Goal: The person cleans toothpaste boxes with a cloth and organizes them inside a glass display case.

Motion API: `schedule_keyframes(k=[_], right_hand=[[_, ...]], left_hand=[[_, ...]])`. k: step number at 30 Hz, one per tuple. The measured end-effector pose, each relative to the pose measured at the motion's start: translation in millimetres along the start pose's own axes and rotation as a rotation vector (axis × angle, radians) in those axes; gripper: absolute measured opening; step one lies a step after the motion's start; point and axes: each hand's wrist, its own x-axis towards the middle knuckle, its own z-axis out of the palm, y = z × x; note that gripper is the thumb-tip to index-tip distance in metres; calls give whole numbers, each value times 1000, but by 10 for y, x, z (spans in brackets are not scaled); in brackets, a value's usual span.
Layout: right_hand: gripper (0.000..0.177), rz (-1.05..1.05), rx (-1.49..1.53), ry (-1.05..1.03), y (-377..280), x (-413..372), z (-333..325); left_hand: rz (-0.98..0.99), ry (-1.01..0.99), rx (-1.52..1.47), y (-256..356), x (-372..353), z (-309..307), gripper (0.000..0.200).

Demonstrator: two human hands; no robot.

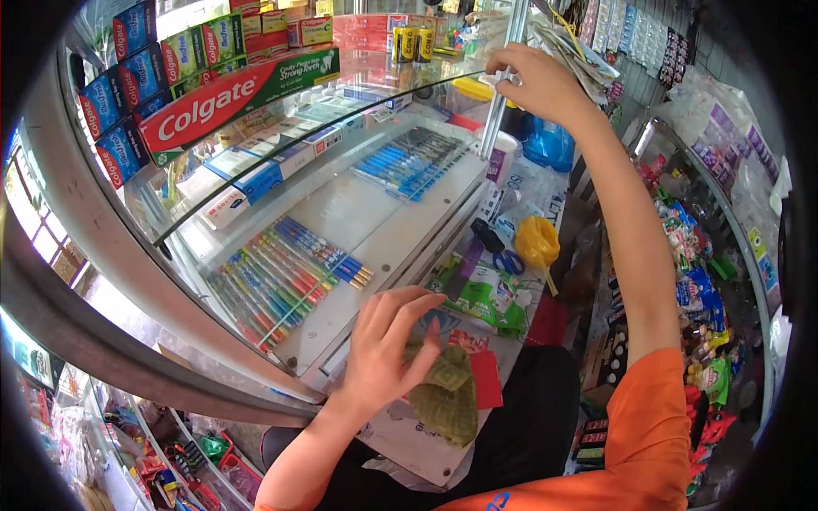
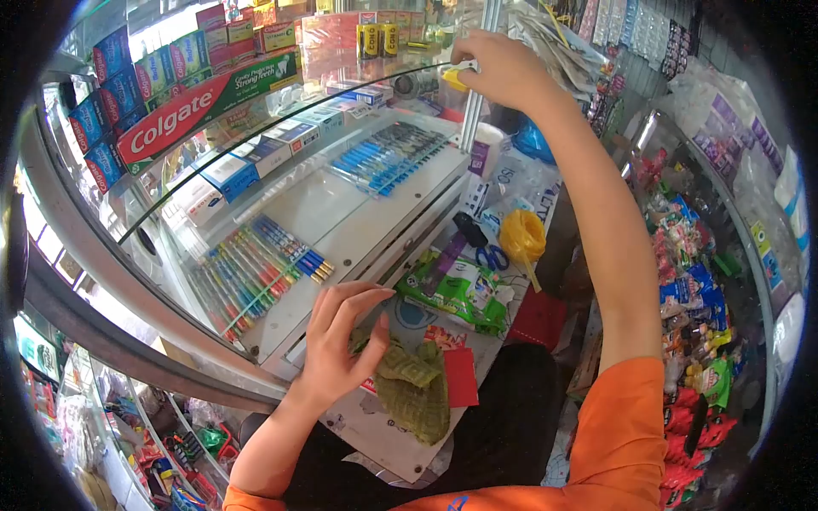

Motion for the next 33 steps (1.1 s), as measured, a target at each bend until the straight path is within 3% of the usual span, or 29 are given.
schedule_keyframes(k=[3,5,10,13,15,17,20,23,27,28,33], right_hand=[[30,76,-108,30,105,42,81],[31,186,105,23,137,195,159],[37,202,241,-36,412,753,672],[43,268,296,-124,518,1069,912],[54,397,231,-335,527,1181,984],[54,273,68,-399,385,1152,884],[50,382,141,-147,314,1118,773],[50,307,162,-209,688,1084,1129],[53,339,187,-218,572,1010,960],[63,365,253,-240,559,1008,926],[63,323,377,-174,420,867,811]], left_hand=[[-4,-14,6,1,-5,10,35],[-6,-26,20,6,-12,10,35],[-6,-47,12,12,-14,4,37],[10,-55,-5,37,12,-26,37],[11,-60,4,36,14,-35,38],[32,-66,-11,36,-3,-34,40],[41,-63,-8,35,2,-75,40],[46,-68,-11,26,-19,-85,40],[43,-50,-14,44,-29,-136,40],[42,-41,-16,50,-30,-138,40],[73,-32,-8,77,-28,-128,39]])
